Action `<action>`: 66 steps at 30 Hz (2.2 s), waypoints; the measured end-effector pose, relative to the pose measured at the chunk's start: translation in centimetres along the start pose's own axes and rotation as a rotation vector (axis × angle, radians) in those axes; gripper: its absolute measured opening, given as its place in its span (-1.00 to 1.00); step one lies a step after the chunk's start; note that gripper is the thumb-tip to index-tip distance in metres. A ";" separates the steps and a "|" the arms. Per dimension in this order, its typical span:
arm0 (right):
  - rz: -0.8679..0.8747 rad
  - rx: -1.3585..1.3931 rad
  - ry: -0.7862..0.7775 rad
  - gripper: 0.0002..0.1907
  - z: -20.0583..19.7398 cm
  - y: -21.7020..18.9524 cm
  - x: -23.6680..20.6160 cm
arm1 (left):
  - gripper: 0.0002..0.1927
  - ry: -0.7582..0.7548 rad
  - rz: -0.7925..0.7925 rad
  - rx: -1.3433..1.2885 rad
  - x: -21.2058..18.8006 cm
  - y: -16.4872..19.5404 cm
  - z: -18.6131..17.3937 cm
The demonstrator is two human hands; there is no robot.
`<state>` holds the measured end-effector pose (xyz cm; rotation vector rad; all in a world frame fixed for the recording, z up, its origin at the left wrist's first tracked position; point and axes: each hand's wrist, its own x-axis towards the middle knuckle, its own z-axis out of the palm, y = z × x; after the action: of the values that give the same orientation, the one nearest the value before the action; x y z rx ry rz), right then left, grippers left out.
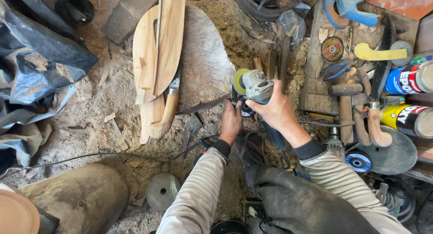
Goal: The person uses an angle grinder to smooth the edge of a metal tool, then uses a chisel to carve and adjust a wooden sheath. They repeatedly test the fit of the tool into the sheath, making further adjustments with the chisel to ensure a snug fit.
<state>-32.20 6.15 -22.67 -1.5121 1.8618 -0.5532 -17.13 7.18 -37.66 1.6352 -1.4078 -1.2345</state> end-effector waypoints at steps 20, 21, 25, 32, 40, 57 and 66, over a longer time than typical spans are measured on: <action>0.012 0.021 0.048 -0.12 -0.5 0.3 0.8 | -0.38 0.005 0.049 -0.022 -0.2 0.6 -0.5; 0.005 0.029 0.042 -0.13 -0.5 0.2 0.7 | -0.38 -0.014 0.021 -0.022 -0.2 0.6 -0.5; 0.030 -0.022 -0.015 -0.10 -0.1 -0.5 0.2 | -0.39 -0.039 -0.012 -0.010 -0.2 0.3 -0.4; -0.006 -0.066 0.018 -0.12 -0.5 -1.7 0.0 | -0.46 -0.041 -0.026 0.002 -0.1 0.0 -0.4; 0.045 -0.078 -0.045 -0.12 -0.5 -1.8 -0.2 | -0.49 -0.054 -0.027 -0.017 -0.2 -0.2 -0.4; 0.027 -0.014 -0.047 -0.12 -0.1 -0.1 0.0 | -0.51 -0.053 -0.071 0.005 0.0 0.3 -0.3; 0.045 -0.013 0.043 -0.12 -0.6 0.5 0.3 | -0.56 -0.001 0.027 -0.031 0.0 -0.4 -0.2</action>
<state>-33.04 5.89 -22.67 -1.4731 1.9309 -0.5577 -16.82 7.21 -37.94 1.5900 -1.3995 -1.2364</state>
